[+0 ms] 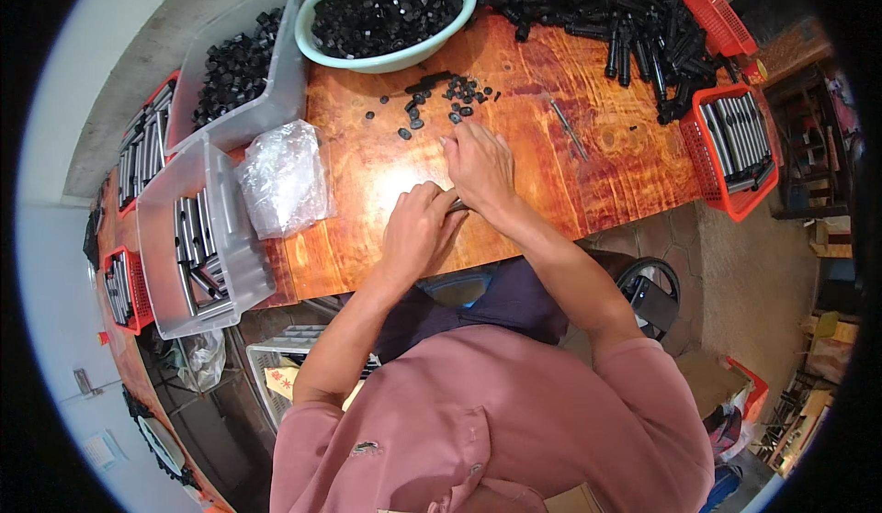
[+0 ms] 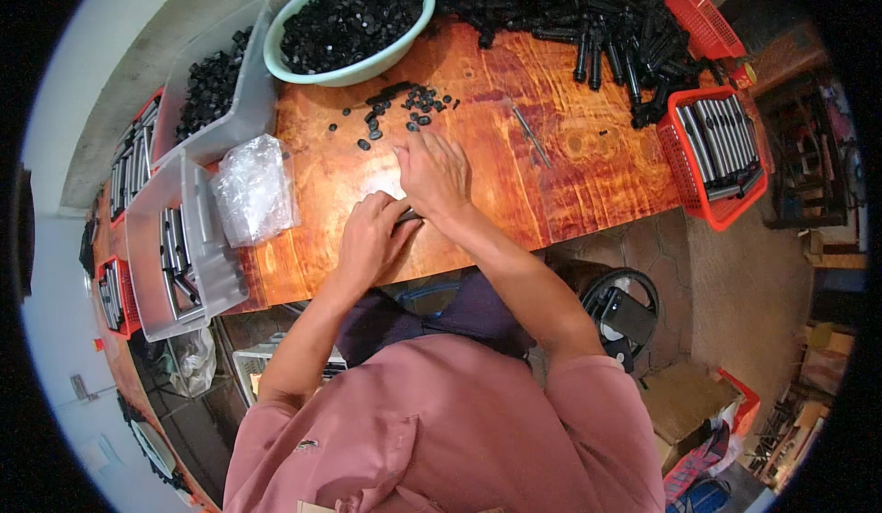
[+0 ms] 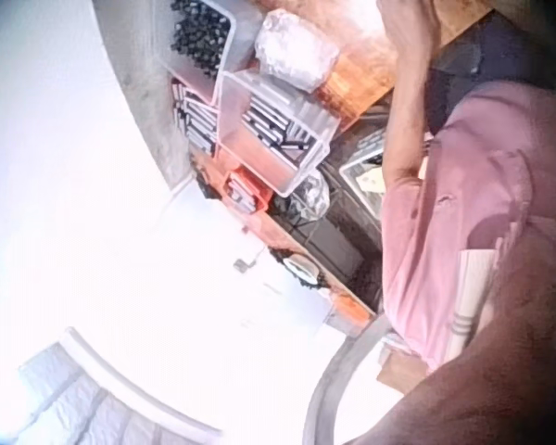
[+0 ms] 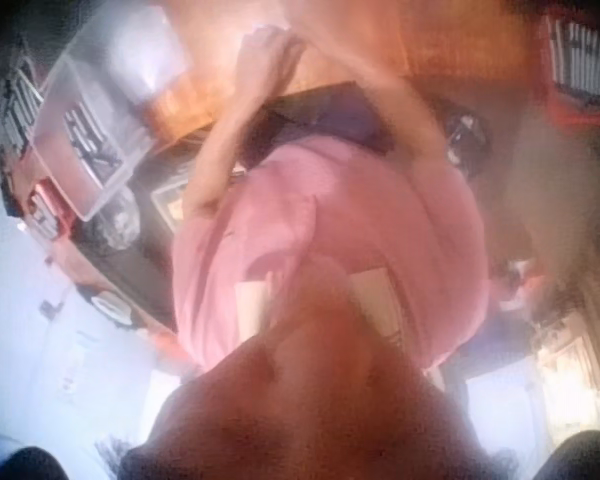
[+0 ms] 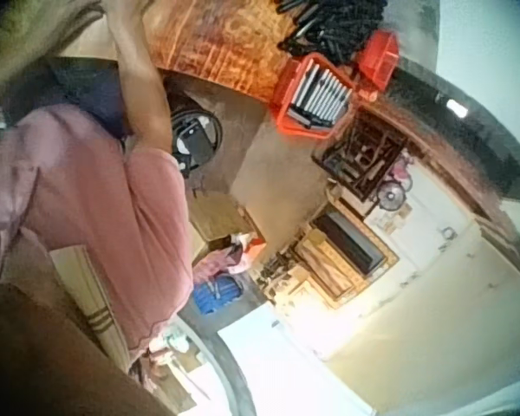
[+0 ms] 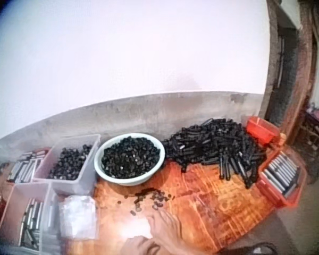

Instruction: The person assembles cylindrical metal parts with black plastic components at a workbench. They pick up a metal cylinder, insert a black plastic piece, and place the assembled unit into a red basket. The process repeats with additional parts from nearby containers.

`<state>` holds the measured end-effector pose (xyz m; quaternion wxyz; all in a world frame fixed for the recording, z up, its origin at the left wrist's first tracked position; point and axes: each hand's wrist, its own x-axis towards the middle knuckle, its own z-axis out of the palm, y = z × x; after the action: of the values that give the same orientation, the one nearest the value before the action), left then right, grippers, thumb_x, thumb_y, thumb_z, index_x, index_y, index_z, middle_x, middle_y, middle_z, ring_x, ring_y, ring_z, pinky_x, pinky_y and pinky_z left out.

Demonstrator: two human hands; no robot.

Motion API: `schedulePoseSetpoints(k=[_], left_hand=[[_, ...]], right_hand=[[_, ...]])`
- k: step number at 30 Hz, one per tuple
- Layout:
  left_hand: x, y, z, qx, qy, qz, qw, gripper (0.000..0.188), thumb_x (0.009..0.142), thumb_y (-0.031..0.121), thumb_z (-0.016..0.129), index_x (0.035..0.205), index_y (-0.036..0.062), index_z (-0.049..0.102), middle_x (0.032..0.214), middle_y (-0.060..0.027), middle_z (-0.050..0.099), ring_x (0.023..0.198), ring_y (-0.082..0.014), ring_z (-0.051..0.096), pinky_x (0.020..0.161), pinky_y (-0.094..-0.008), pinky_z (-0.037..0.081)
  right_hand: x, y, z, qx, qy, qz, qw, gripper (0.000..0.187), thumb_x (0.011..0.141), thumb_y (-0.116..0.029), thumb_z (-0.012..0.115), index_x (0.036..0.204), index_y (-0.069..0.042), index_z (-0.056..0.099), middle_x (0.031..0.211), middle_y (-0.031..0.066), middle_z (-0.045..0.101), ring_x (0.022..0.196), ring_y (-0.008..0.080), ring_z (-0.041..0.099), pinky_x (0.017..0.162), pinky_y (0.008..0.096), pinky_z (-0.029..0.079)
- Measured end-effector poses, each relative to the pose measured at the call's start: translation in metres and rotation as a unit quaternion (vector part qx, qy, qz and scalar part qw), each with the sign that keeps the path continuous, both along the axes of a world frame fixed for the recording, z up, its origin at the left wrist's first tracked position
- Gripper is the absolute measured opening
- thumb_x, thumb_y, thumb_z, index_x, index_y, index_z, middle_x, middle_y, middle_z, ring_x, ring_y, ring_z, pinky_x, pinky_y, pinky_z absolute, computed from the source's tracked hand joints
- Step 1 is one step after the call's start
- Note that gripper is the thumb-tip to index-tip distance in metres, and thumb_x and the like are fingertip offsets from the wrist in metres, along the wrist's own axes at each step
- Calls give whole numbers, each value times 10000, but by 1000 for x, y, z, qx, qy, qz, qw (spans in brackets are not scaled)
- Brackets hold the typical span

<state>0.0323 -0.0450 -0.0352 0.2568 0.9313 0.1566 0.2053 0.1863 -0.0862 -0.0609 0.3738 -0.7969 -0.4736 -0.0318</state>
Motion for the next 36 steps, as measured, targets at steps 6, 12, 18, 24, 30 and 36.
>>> schedulePoseSetpoints(k=[6, 12, 18, 24, 30, 36], left_hand=[[-4, 5, 11, 81, 111, -13, 990, 385, 875, 238, 721, 1205, 53, 648, 968, -136, 608, 926, -329, 597, 796, -441, 484], [-12, -6, 2, 185, 83, 11, 979, 524, 921, 249, 667, 1366, 19, 514, 1325, -144, 573, 1259, -310, 542, 1012, -450, 425], [-13, -7, -5, 152, 115, 1, 982, 533, 943, 234, 639, 1397, 0, 487, 1470, -165, 506, 1384, -319, 468, 1139, -465, 355], [-12, -6, -11, 184, 149, -18, 971, 544, 938, 276, 643, 1395, 13, 506, 1477, -128, 511, 1391, -288, 461, 1138, -481, 354], [-8, -9, 11, 196, 109, 15, 974, 513, 907, 302, 687, 1335, 58, 545, 1262, -140, 590, 1216, -301, 544, 1011, -472, 411], [-10, -5, -5, 8, 7, 113, 994, 448, 915, 229, 704, 1312, 72, 567, 1004, -169, 658, 871, -301, 642, 753, -395, 499]], right_hand=[[8, 3, -5, -24, -5, 0, 1000, 218, 948, -227, 612, 958, -9, 614, 923, 171, 664, 913, 367, 644, 801, 496, 482], [1, 0, -2, -27, -17, -7, 999, 181, 944, -220, 615, 937, -39, 616, 903, 141, 659, 897, 324, 638, 778, 452, 443], [-2, -3, 3, -55, 15, 1, 998, 184, 945, -234, 614, 956, -50, 615, 928, 129, 652, 937, 308, 624, 812, 450, 413], [0, -1, -11, -9, 0, -9, 1000, 131, 933, -189, 617, 944, -59, 598, 905, 116, 642, 915, 310, 622, 782, 441, 403], [3, 2, -8, -20, 35, -21, 999, 191, 952, -258, 612, 954, -67, 605, 918, 122, 650, 922, 306, 622, 807, 428, 399], [23, -9, 4, 81, 291, -72, 951, 311, 990, -346, 611, 1032, -39, 640, 868, 104, 670, 798, 190, 638, 741, 370, 461]])
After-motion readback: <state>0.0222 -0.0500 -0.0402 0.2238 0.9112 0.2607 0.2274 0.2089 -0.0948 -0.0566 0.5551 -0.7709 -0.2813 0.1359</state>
